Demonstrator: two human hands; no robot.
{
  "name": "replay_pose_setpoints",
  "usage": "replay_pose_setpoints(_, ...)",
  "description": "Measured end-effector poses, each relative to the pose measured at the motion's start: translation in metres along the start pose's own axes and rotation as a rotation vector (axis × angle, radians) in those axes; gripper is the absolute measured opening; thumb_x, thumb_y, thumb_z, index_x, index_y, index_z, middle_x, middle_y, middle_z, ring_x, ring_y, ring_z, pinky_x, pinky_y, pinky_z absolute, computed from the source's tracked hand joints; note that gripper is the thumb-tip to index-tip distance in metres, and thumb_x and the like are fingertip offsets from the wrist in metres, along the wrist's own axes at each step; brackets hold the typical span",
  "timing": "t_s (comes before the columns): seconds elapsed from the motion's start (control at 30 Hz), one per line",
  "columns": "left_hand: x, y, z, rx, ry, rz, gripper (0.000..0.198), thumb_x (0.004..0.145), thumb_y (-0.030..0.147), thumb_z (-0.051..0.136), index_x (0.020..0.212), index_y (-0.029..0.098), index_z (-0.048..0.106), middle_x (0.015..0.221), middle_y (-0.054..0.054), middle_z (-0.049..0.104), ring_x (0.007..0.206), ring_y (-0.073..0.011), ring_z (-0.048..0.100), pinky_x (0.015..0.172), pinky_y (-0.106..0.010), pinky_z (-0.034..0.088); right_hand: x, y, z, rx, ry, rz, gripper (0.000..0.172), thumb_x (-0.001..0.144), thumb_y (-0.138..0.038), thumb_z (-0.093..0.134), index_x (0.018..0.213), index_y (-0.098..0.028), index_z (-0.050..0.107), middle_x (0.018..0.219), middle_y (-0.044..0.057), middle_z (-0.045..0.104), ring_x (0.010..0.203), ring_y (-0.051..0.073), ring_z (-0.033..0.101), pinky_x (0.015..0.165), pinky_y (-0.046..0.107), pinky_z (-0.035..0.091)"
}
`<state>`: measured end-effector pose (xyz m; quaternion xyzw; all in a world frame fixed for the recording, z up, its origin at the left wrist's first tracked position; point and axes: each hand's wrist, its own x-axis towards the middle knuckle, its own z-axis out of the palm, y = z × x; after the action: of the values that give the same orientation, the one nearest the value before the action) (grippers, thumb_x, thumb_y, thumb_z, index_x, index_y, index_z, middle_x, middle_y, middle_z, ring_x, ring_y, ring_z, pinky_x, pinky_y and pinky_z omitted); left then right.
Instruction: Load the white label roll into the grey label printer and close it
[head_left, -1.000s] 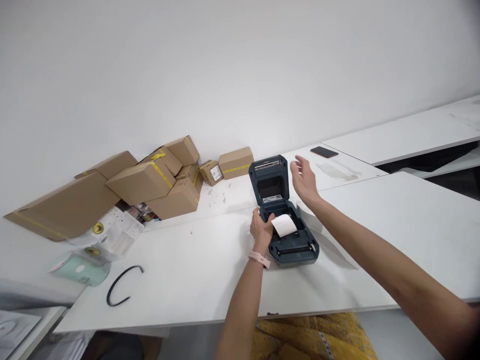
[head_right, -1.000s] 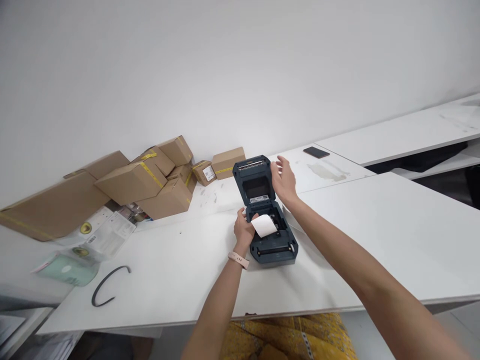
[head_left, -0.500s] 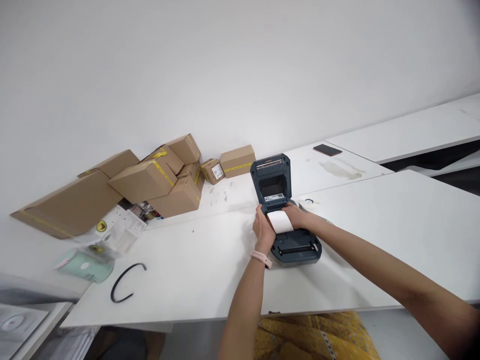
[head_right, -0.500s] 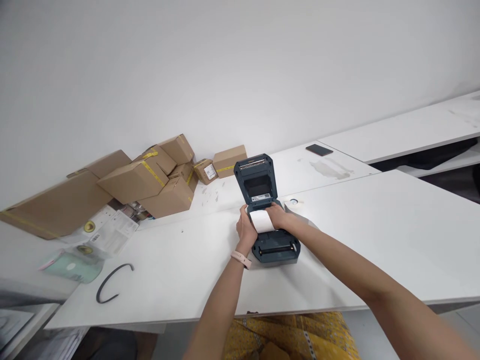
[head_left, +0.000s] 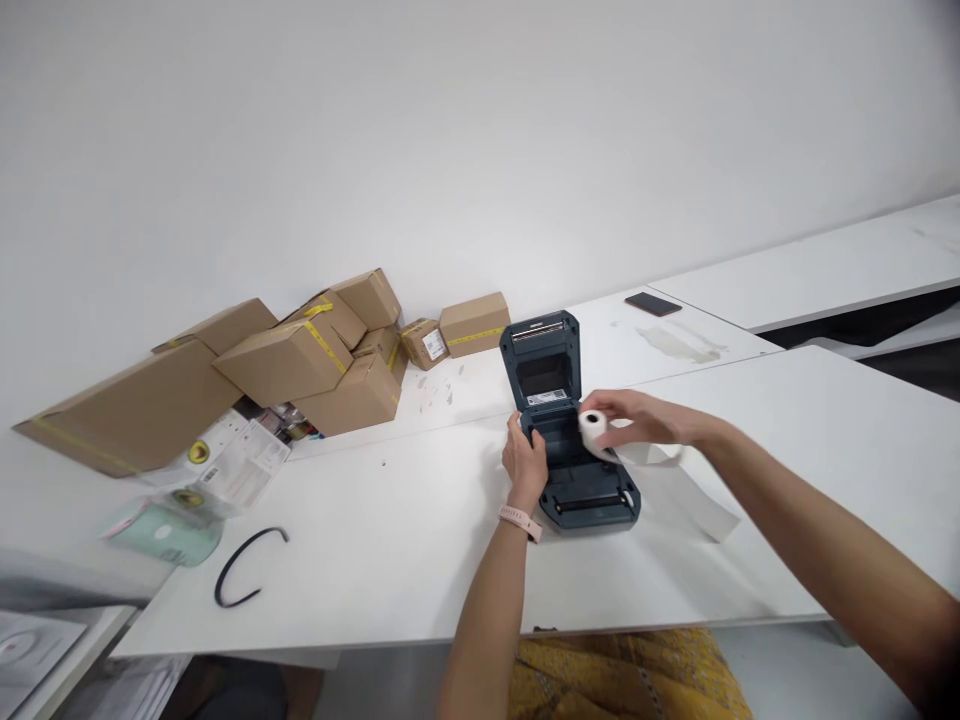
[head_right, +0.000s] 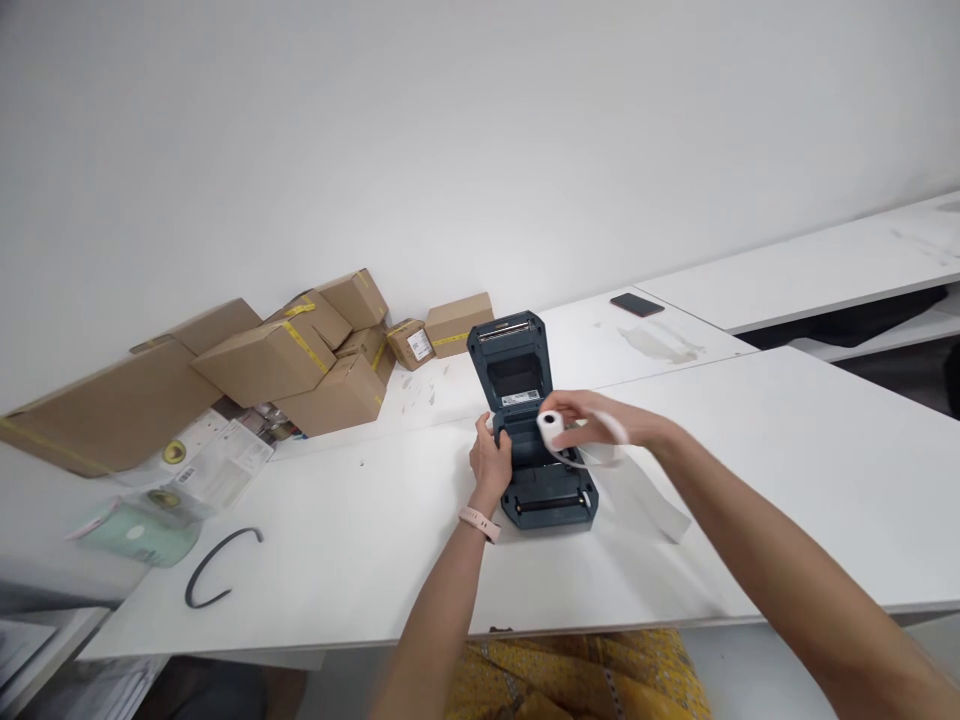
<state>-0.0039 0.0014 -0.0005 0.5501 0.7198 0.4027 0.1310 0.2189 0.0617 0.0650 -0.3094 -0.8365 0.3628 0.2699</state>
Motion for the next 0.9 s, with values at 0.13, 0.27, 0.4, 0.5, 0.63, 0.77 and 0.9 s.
replay_pose_setpoints(0.13,-0.001,0.001,0.0,-0.005,0.001,-0.004,0.046,0.093,0.027,0.041,0.138,0.016,0.039,0.127,-0.015,0.063,0.118,-0.0272,0.059,0.096,-0.038,0.043,-0.052,0.047,-0.048,0.181,0.164,0.226,0.06,0.078,-0.052,0.064,0.129,-0.024,0.05,0.075,0.004,0.064,0.059,0.017,0.057,0.056,0.032,0.047)
replay_pose_setpoints(0.27,-0.001,0.002,-0.001,0.007,0.004,-0.009,0.045,0.093,0.027,0.041,0.137,0.018,0.04,0.124,-0.013,0.065,0.114,-0.0269,0.061,0.094,-0.038,0.044,-0.09,0.11,-0.054,0.045,0.52,0.379,0.048,0.069,-0.046,0.071,0.11,-0.027,0.057,0.113,0.016,0.064,0.097,0.03,0.062,0.08,0.039,0.049)
replay_pose_setpoints(0.4,-0.001,0.003,-0.001,0.002,0.012,-0.014,0.044,0.093,0.027,0.043,0.136,0.02,0.042,0.122,-0.012,0.066,0.113,-0.0254,0.061,0.093,-0.036,0.044,-0.108,0.143,-0.037,0.017,0.553,0.5,0.045,0.067,-0.046,0.068,0.105,-0.028,0.055,0.109,0.016,0.066,0.101,0.037,0.063,0.081,0.044,0.05)
replay_pose_setpoints(0.5,-0.001,0.003,0.0,0.0,0.015,-0.019,0.043,0.092,0.028,0.043,0.135,0.022,0.043,0.122,-0.011,0.066,0.112,-0.025,0.062,0.093,-0.036,0.044,-0.108,0.149,-0.029,0.01,0.537,0.53,0.041,0.066,-0.046,0.068,0.101,-0.03,0.057,0.102,0.015,0.069,0.097,0.037,0.065,0.077,0.044,0.051)
replay_pose_setpoints(0.63,-0.002,0.003,0.001,-0.003,0.02,-0.006,0.042,0.092,0.027,0.044,0.134,0.023,0.043,0.123,-0.01,0.066,0.114,-0.0246,0.061,0.094,-0.036,0.043,-0.097,0.151,-0.022,0.008,0.486,0.522,0.043,0.066,-0.047,0.068,0.104,-0.029,0.057,0.111,0.013,0.068,0.102,0.036,0.065,0.084,0.043,0.05)
replay_pose_setpoints(0.77,-0.002,0.003,0.0,0.004,0.02,-0.007,0.042,0.092,0.028,0.044,0.134,0.022,0.044,0.123,-0.012,0.065,0.113,-0.0258,0.061,0.092,-0.037,0.044,-0.083,0.15,-0.012,0.04,0.396,0.482,0.048,0.064,-0.046,0.066,0.107,-0.026,0.057,0.113,0.012,0.068,0.103,0.035,0.065,0.088,0.043,0.052)
replay_pose_setpoints(0.9,-0.002,0.003,0.0,-0.01,0.013,-0.002,0.041,0.093,0.027,0.044,0.133,0.022,0.044,0.121,-0.012,0.066,0.114,-0.0253,0.061,0.093,-0.037,0.044,-0.081,0.143,-0.02,0.07,0.337,0.463,0.059,0.061,-0.04,0.067,0.117,-0.025,0.059,0.119,0.015,0.067,0.105,0.036,0.065,0.088,0.045,0.054)
